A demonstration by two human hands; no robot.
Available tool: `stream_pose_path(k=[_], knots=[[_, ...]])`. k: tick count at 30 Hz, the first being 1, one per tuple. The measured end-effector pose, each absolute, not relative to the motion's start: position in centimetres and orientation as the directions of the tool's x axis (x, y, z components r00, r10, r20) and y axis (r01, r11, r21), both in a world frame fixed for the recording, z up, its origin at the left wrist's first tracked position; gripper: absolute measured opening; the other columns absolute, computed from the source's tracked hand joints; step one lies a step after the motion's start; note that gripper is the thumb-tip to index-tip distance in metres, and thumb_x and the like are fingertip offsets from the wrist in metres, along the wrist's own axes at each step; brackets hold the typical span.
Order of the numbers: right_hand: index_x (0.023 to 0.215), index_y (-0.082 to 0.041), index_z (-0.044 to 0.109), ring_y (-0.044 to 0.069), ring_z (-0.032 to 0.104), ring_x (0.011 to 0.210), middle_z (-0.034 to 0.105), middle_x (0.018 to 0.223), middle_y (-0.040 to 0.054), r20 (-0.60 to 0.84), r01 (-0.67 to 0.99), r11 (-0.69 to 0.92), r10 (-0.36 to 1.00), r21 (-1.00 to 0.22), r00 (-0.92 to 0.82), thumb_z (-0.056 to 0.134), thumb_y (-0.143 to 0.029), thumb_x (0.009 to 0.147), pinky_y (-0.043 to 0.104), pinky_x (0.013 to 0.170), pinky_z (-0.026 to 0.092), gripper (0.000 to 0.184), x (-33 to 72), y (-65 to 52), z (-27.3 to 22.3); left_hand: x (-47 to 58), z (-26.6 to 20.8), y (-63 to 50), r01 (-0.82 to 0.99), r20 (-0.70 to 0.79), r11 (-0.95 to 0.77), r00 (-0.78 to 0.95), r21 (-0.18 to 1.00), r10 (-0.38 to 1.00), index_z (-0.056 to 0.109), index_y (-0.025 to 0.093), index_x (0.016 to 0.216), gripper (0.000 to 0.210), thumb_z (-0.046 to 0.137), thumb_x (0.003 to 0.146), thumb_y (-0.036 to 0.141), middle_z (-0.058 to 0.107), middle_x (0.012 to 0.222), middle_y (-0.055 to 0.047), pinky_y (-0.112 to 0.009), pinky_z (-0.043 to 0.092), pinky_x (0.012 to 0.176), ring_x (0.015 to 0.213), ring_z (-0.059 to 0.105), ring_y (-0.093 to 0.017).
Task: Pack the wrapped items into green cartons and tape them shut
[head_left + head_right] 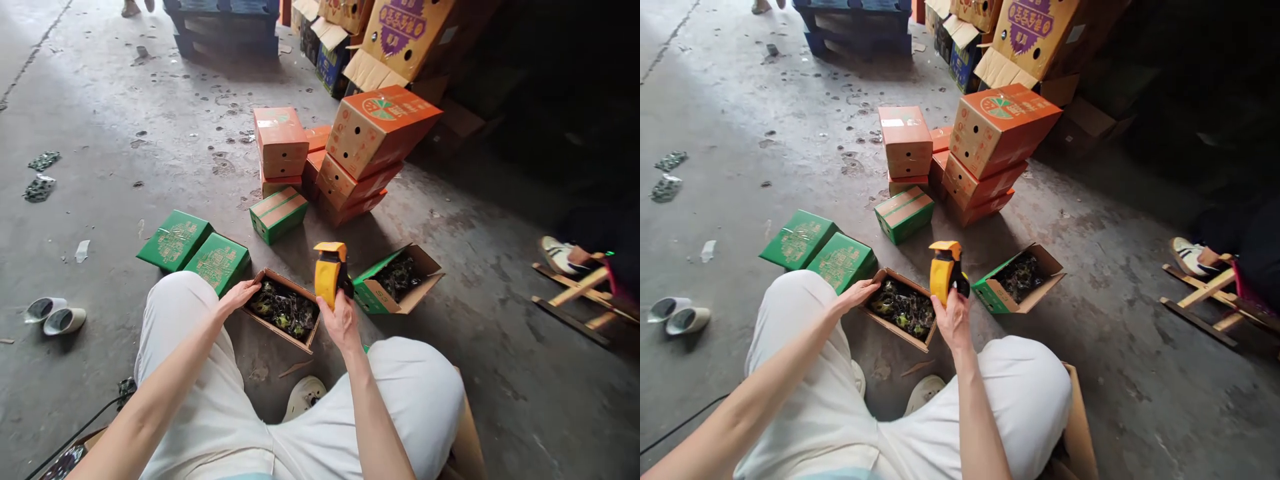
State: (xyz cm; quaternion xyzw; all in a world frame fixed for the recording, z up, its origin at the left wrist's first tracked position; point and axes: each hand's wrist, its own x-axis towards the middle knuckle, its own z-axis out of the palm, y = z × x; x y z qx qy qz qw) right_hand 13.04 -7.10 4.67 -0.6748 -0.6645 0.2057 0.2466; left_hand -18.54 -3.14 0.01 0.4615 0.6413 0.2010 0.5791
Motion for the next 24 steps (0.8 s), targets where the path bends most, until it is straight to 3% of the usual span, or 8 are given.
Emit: stream_pose_path(k=[3, 6, 9, 13, 18, 20, 22, 24], knots=[[0.104, -0.016, 0.061, 0.031, 0.068, 0.093, 0.07, 0.087, 0.0142, 0.125, 0.851, 0.307, 0.951, -0.427, -0.281, 0.04, -0.048, 0.108, 0.049, 0.1, 0.048, 0.039, 11.1, -7.6, 5.5, -18.0, 1.3, -3.2, 0.391, -0.387, 0.373, -0.046, 0.841, 0.921, 0.073, 0.017, 0.117, 0.05, 0.073, 0.081, 0.052, 0.076, 0.108, -0.008, -0.034, 0.053, 0.093, 0.11, 0.067, -0.029], [0.106, -0.016, 0.06, 0.027, 0.069, 0.088, 0.07, 0.087, 0.0113, 0.142, 0.846, 0.413, 0.911, -0.338, -0.388, 0.04, -0.037, 0.109, 0.047, 0.102, 0.046, 0.029, 10.2, -8.2, 5.8, -17.7, 2.7, -3.3, 0.433, -0.182, 0.258, -0.211, 0.863, 0.961, 0.07, 0.019, 0.124, 0.051, 0.071, 0.086, 0.053, 0.072, 0.124, -0.012, -0.04, 0.05, 0.105, 0.116, 0.066, -0.029], [0.111, -0.015, 0.06, 0.027, 0.07, 0.094, 0.072, 0.094, 0.0128, 0.162, 0.837, 0.45, 0.893, -0.312, -0.42, 0.043, -0.032, 0.109, 0.049, 0.109, 0.043, 0.024, 8.9, -8.3, 6.3, -17.2, 4.1, -4.1, 0.243, -0.357, 0.344, 0.01, 0.907, 0.934, 0.073, 0.015, 0.116, 0.054, 0.066, 0.089, 0.062, 0.075, 0.11, -0.014, -0.041, 0.056, 0.096, 0.103, 0.071, -0.028], [0.116, -0.017, 0.064, 0.028, 0.068, 0.104, 0.074, 0.101, 0.0129, 0.196, 0.787, 0.505, 0.863, -0.354, -0.465, 0.049, -0.03, 0.106, 0.055, 0.12, 0.033, 0.021, 5.1, -7.2, 8.7, -15.6, 6.1, -5.3, -0.183, -0.453, 0.532, 0.345, 0.827, 0.822, 0.067, 0.017, 0.125, 0.065, 0.081, 0.079, 0.06, 0.075, 0.117, -0.012, -0.036, 0.058, 0.09, 0.11, 0.071, -0.027], [0.137, -0.018, 0.062, 0.029, 0.057, 0.13, 0.068, 0.129, 0.0151, 0.347, 0.667, 0.448, 0.892, -0.595, -0.29, 0.052, -0.039, 0.105, 0.049, 0.116, 0.042, 0.039, 2.5, -5.7, 10.4, -16.4, 7.3, -3.2, -0.603, -0.468, 0.37, -0.005, 0.707, 0.884, 0.066, 0.016, 0.106, 0.048, 0.089, 0.07, 0.039, 0.076, 0.091, -0.005, -0.026, 0.058, 0.07, 0.074, 0.072, -0.017], [0.124, -0.019, 0.069, 0.024, 0.066, 0.111, 0.073, 0.116, 0.0108, 0.223, 0.635, 0.305, 0.952, -0.709, -0.209, 0.044, -0.034, 0.108, 0.039, 0.102, 0.052, 0.034, 2.5, -5.5, 9.0, -18.0, 6.9, -2.0, -0.693, -0.502, 0.265, -0.161, 0.671, 0.85, 0.066, 0.017, 0.1, 0.038, 0.087, 0.072, 0.033, 0.073, 0.082, 0.0, -0.022, 0.056, 0.064, 0.066, 0.069, -0.013], [0.111, -0.019, 0.074, 0.02, 0.068, 0.101, 0.075, 0.105, 0.0067, 0.031, 0.623, 0.274, 0.928, -0.733, -0.372, 0.045, -0.025, 0.106, 0.033, 0.096, 0.054, 0.03, 2.4, -5.4, 6.6, -19.4, 6.3, -1.3, -0.739, -0.523, 0.168, -0.279, 0.652, 0.805, 0.066, 0.019, 0.099, 0.031, 0.083, 0.077, 0.031, 0.072, 0.078, 0.002, -0.022, 0.055, 0.062, 0.063, 0.066, -0.012], [0.115, -0.02, 0.075, 0.022, 0.062, 0.121, 0.075, 0.117, 0.0078, -0.124, 0.653, 0.371, 0.804, -0.66, -0.582, 0.049, -0.012, 0.099, 0.035, 0.104, 0.05, 0.031, 1.7, -4.9, 4.0, -20.1, 5.7, -1.1, -0.755, -0.525, 0.109, -0.335, 0.646, 0.782, 0.067, 0.02, 0.102, 0.03, 0.083, 0.079, 0.03, 0.072, 0.078, 0.003, -0.022, 0.056, 0.063, 0.063, 0.067, -0.012]])
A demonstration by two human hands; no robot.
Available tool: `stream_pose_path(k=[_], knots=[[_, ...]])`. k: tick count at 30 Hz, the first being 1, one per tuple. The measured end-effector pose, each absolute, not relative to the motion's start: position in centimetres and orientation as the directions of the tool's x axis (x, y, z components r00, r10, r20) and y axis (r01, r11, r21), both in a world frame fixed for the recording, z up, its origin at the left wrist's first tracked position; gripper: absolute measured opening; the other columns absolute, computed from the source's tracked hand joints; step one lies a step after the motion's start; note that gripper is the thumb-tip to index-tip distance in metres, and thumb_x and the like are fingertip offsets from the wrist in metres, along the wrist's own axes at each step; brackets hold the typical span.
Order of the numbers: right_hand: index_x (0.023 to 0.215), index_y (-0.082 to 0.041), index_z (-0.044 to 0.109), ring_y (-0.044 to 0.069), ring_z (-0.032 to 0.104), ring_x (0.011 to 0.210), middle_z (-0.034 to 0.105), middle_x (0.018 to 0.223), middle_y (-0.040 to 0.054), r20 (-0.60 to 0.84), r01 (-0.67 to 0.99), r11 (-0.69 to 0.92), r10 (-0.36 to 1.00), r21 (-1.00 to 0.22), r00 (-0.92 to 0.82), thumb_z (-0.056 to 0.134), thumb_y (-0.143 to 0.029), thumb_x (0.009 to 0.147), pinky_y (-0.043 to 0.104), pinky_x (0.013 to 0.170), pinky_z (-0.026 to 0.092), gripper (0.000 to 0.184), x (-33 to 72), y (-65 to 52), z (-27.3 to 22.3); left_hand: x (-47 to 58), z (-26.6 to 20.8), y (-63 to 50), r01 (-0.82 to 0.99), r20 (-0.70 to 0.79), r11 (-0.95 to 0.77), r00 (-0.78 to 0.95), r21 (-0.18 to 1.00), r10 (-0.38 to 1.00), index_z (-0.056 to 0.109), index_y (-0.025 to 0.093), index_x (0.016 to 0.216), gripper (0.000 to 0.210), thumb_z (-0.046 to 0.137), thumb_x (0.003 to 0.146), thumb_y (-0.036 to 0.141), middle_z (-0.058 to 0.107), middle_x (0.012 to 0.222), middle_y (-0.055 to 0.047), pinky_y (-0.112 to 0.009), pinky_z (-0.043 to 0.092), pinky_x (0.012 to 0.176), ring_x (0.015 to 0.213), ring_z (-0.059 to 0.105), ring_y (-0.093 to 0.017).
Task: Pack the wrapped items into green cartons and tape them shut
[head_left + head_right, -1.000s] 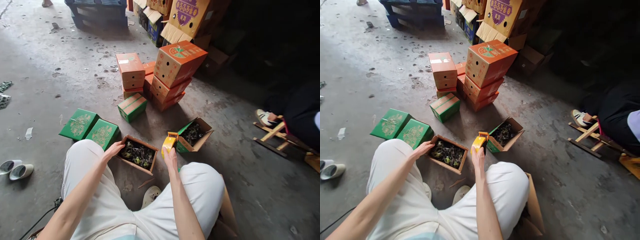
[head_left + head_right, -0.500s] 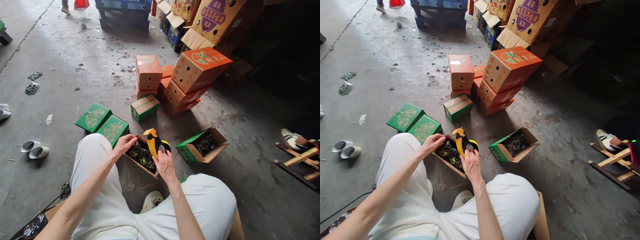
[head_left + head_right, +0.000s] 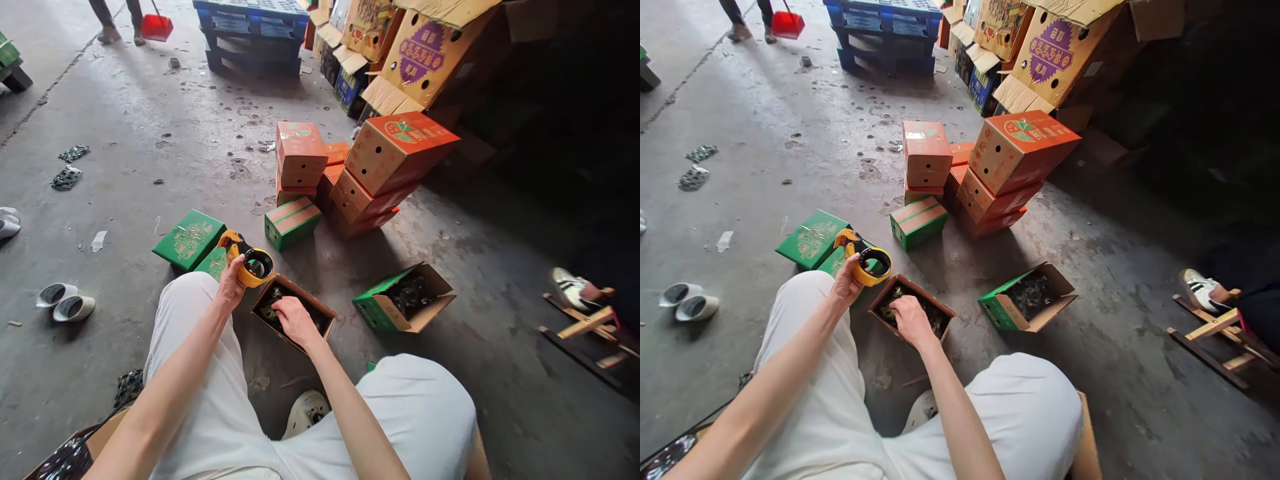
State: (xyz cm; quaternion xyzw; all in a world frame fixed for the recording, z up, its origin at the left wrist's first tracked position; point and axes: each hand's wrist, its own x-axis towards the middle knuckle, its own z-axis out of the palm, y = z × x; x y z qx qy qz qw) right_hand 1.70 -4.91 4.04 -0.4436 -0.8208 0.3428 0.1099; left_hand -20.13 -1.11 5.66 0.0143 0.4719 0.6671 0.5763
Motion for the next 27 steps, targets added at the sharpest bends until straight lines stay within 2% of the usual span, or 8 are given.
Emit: stream_pose_path(k=[3, 5, 8, 12, 18, 20, 24, 27], knots=[[0.135, -0.027, 0.068, 0.03, 0.04, 0.147, 0.053, 0.156, 0.0077, -0.318, 0.76, 0.474, 0.71, -0.444, -0.629, 0.052, -0.004, 0.089, 0.045, 0.11, 0.046, 0.054, 0.0, -3.5, 1.5, -20.0, 5.0, -1.4, -0.777, -0.531, 0.101, -0.322, 0.621, 0.784, 0.068, 0.019, 0.106, 0.037, 0.087, 0.076, 0.029, 0.075, 0.084, 0.001, -0.023, 0.059, 0.067, 0.068, 0.071, -0.013], [0.142, -0.032, 0.064, 0.034, 0.046, 0.141, 0.038, 0.166, 0.0066, -0.416, 0.835, 0.452, 0.726, -0.312, -0.548, 0.054, -0.008, 0.09, 0.048, 0.106, 0.049, 0.058, -1.1, -2.5, 1.0, -19.7, 4.8, -1.6, -0.789, -0.544, 0.121, -0.295, 0.603, 0.785, 0.069, 0.019, 0.107, 0.041, 0.089, 0.072, 0.03, 0.077, 0.088, 0.0, -0.024, 0.06, 0.071, 0.072, 0.073, -0.014], [0.138, -0.032, 0.066, 0.031, 0.058, 0.125, 0.04, 0.163, 0.0096, -0.475, 0.894, 0.401, 0.758, -0.201, -0.447, 0.049, -0.013, 0.097, 0.045, 0.099, 0.051, 0.048, -2.2, -2.1, 1.2, -19.6, 4.5, -1.7, -0.79, -0.553, 0.155, -0.26, 0.594, 0.791, 0.071, 0.018, 0.106, 0.046, 0.092, 0.069, 0.034, 0.077, 0.09, -0.001, -0.025, 0.059, 0.074, 0.077, 0.074, -0.016], [0.123, -0.023, 0.074, 0.032, 0.055, 0.125, 0.046, 0.158, 0.0149, -0.374, 0.899, 0.427, 0.821, -0.097, -0.43, 0.038, -0.016, 0.105, 0.045, 0.103, 0.047, 0.041, -2.5, -3.1, 1.4, -19.9, 4.3, -1.5, -0.794, -0.542, 0.15, -0.252, 0.59, 0.802, 0.073, 0.018, 0.107, 0.048, 0.093, 0.067, 0.036, 0.078, 0.093, -0.002, -0.026, 0.059, 0.075, 0.079, 0.074, -0.017], [0.116, -0.022, 0.077, 0.035, 0.037, 0.146, 0.037, 0.167, 0.01, -0.391, 0.89, 0.442, 0.804, -0.112, -0.448, 0.043, -0.015, 0.102, 0.049, 0.113, 0.038, 0.038, -1.8, -3.2, 1.5, -20.0, 4.3, -1.3, -0.809, -0.55, 0.134, -0.256, 0.572, 0.795, 0.072, 0.019, 0.105, 0.048, 0.095, 0.066, 0.034, 0.077, 0.09, -0.001, -0.024, 0.059, 0.071, 0.073, 0.072, -0.014], [0.119, -0.021, 0.074, 0.034, 0.031, 0.151, 0.041, 0.164, 0.0114, -0.359, 0.852, 0.501, 0.775, -0.15, -0.519, 0.049, -0.019, 0.1, 0.048, 0.117, 0.033, 0.031, -1.8, -3.2, 1.9, -20.2, 4.2, -1.3, -0.81, -0.558, 0.143, -0.252, 0.569, 0.791, 0.072, 0.018, 0.104, 0.047, 0.094, 0.067, 0.034, 0.077, 0.091, -0.002, -0.024, 0.059, 0.071, 0.073, 0.072, -0.014], [0.134, -0.02, 0.064, 0.031, 0.052, 0.131, 0.067, 0.132, 0.0153, -0.451, 0.811, 0.546, 0.682, -0.21, -0.576, 0.058, -0.032, 0.1, 0.041, 0.103, 0.047, 0.037, -2.9, -3.0, 2.7, -20.3, 3.8, -1.1, -0.798, -0.561, 0.163, -0.245, 0.58, 0.791, 0.072, 0.018, 0.108, 0.05, 0.095, 0.067, 0.035, 0.077, 0.094, -0.003, -0.024, 0.059, 0.072, 0.076, 0.072, -0.014], [0.146, -0.021, 0.055, 0.031, 0.06, 0.121, 0.069, 0.123, 0.0153, -0.54, 0.862, 0.483, 0.69, -0.152, -0.482, 0.06, -0.027, 0.098, 0.035, 0.09, 0.052, 0.049, -4.1, -2.8, 3.0, -20.1, 3.7, -0.9, -0.79, -0.566, 0.166, -0.258, 0.59, 0.783, 0.071, 0.018, 0.109, 0.051, 0.095, 0.066, 0.035, 0.077, 0.092, -0.002, -0.024, 0.058, 0.07, 0.073, 0.071, -0.014]])
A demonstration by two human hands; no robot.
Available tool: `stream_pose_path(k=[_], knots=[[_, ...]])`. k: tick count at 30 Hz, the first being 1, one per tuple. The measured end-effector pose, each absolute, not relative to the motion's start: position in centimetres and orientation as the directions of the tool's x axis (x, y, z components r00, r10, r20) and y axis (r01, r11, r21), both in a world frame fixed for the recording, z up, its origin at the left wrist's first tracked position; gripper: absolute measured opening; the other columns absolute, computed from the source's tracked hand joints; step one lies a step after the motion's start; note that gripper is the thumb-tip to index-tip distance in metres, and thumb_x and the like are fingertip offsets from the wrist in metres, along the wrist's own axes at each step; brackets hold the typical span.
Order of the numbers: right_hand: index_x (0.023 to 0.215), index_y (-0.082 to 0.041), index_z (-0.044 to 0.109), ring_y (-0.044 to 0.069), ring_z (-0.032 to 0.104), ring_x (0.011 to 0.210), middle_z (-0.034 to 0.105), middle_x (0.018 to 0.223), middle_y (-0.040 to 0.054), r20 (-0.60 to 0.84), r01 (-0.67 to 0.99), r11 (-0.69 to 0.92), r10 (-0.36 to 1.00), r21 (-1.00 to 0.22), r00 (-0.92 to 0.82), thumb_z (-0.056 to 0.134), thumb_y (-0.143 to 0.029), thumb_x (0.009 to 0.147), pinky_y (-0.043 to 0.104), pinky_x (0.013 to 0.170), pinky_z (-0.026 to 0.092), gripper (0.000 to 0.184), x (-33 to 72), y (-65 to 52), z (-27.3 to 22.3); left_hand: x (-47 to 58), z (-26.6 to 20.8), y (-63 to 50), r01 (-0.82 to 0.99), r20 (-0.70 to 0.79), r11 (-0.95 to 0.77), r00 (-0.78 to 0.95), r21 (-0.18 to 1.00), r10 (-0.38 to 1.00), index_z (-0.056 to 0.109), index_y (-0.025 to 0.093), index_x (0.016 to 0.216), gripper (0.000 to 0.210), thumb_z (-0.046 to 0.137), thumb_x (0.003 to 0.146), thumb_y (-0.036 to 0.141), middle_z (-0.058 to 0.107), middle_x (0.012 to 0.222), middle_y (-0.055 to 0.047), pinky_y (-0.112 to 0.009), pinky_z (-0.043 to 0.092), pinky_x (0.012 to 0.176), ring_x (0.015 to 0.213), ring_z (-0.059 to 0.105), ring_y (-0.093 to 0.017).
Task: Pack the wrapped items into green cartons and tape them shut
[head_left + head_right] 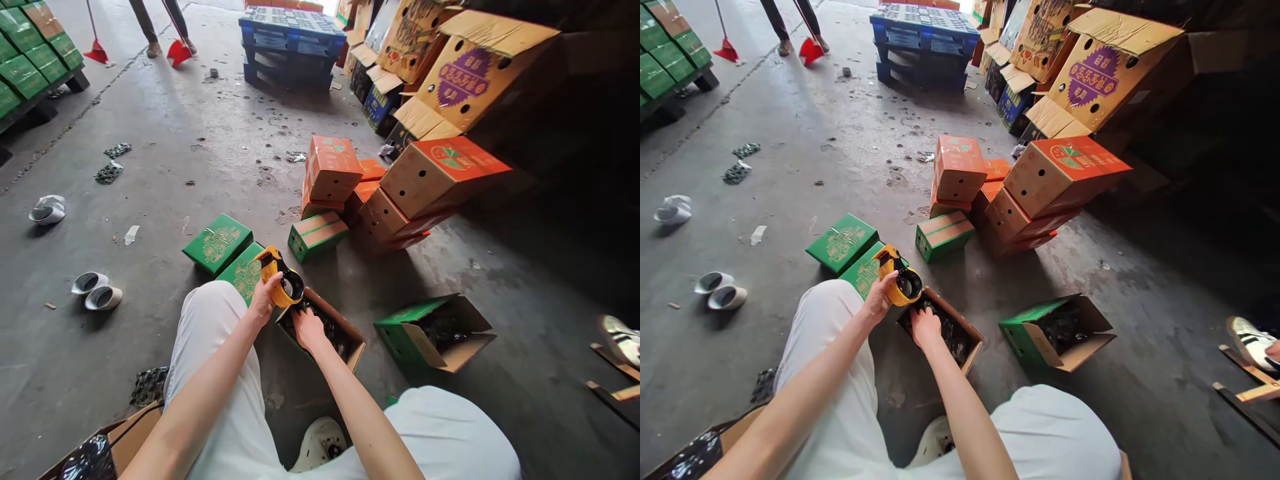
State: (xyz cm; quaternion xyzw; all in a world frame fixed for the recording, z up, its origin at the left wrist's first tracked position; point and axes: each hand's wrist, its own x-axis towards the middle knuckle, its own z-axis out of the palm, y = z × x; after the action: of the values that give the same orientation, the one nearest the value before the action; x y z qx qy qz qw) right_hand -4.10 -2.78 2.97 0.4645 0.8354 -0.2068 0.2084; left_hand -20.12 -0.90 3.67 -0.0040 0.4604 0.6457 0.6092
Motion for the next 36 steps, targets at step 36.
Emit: stream_pose_path(k=[36], knots=[[0.114, -0.017, 0.077, 0.033, 0.073, 0.11, 0.072, 0.122, 0.0187, -0.609, 0.882, 0.455, 0.666, -0.125, -0.43, 0.059, -0.035, 0.1, 0.038, 0.086, 0.057, 0.029, -3.5, -3.6, 5.0, -19.7, 4.8, -2.0, -0.78, -0.545, 0.124, -0.305, 0.613, 0.781, 0.071, 0.02, 0.111, 0.051, 0.094, 0.067, 0.034, 0.076, 0.096, 0.0, -0.026, 0.059, 0.076, 0.08, 0.073, -0.014]])
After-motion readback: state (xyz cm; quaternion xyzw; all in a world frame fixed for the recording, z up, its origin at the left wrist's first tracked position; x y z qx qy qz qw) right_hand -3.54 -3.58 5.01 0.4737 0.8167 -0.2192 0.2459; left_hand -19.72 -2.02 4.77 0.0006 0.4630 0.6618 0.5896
